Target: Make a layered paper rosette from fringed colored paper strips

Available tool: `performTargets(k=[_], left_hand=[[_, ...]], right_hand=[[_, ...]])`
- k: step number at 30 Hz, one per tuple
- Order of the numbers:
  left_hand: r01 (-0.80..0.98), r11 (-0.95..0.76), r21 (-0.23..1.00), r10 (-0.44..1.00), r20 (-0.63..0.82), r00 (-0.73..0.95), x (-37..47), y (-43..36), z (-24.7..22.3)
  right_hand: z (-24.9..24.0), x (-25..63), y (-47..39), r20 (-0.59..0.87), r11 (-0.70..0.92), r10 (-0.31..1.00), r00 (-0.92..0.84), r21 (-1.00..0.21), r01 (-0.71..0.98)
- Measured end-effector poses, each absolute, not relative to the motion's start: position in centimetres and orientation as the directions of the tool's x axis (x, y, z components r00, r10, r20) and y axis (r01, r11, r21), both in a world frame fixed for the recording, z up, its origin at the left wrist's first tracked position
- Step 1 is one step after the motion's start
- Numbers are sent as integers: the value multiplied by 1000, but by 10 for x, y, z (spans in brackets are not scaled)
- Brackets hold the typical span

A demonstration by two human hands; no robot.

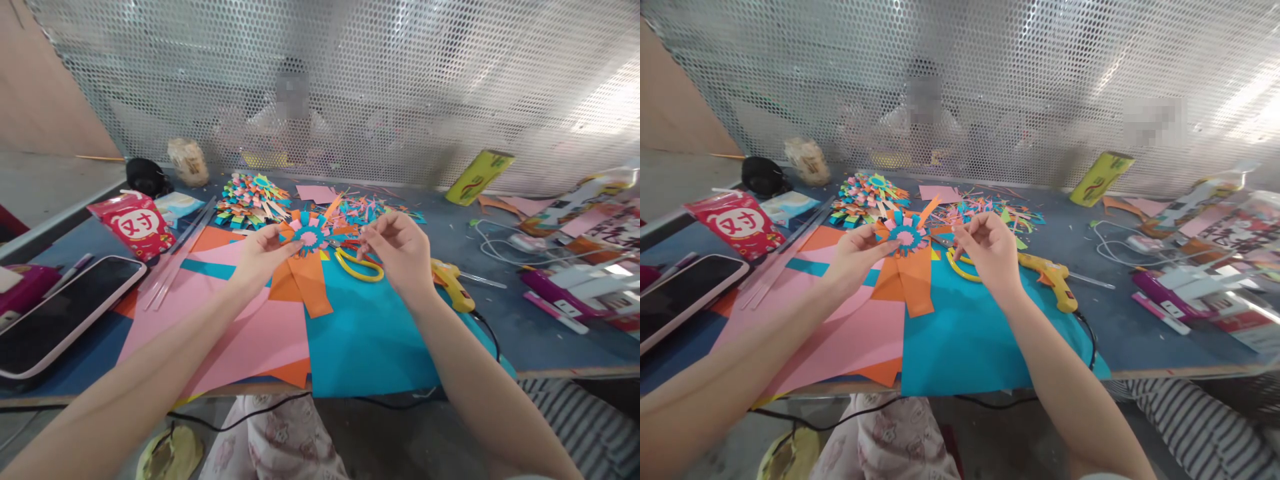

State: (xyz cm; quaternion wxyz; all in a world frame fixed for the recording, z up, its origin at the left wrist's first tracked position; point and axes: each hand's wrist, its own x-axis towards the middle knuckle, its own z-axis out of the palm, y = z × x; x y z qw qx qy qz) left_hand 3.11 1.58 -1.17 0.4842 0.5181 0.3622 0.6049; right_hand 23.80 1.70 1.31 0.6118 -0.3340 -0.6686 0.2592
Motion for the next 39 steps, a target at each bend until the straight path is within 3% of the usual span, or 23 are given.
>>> performTargets(k=[3, 6, 13, 17, 24, 30, 39], left_hand=[[-231, -247, 941, 966, 258, 22, 32, 13, -9], [-251, -209, 945, 973, 228, 46, 35, 7, -2], [-214, -213, 953, 969, 235, 81, 38, 2, 6], [-213, -200, 956, 972, 221, 83, 37, 4, 4], [-258, -172, 951, 983, 183, 18, 33, 13, -6], [-390, -181, 903, 980, 131, -151, 27, 18, -5], [-379, -188, 906, 978, 138, -155, 27, 16, -3]], right_hand=[[13, 237, 12, 792, 734, 606, -78, -518, 439], [13, 236, 8, 811, 722, 538, -229, -303, 621], [11, 238, 8, 790, 723, 532, -305, -237, 649], [12, 238, 7, 795, 718, 568, -212, -354, 599], [18, 239, 11, 598, 560, 801, 32, -766, 315], [16, 242, 20, 501, 484, 865, 14, -842, 238], [18, 245, 17, 291, 300, 954, -71, -930, 213]])
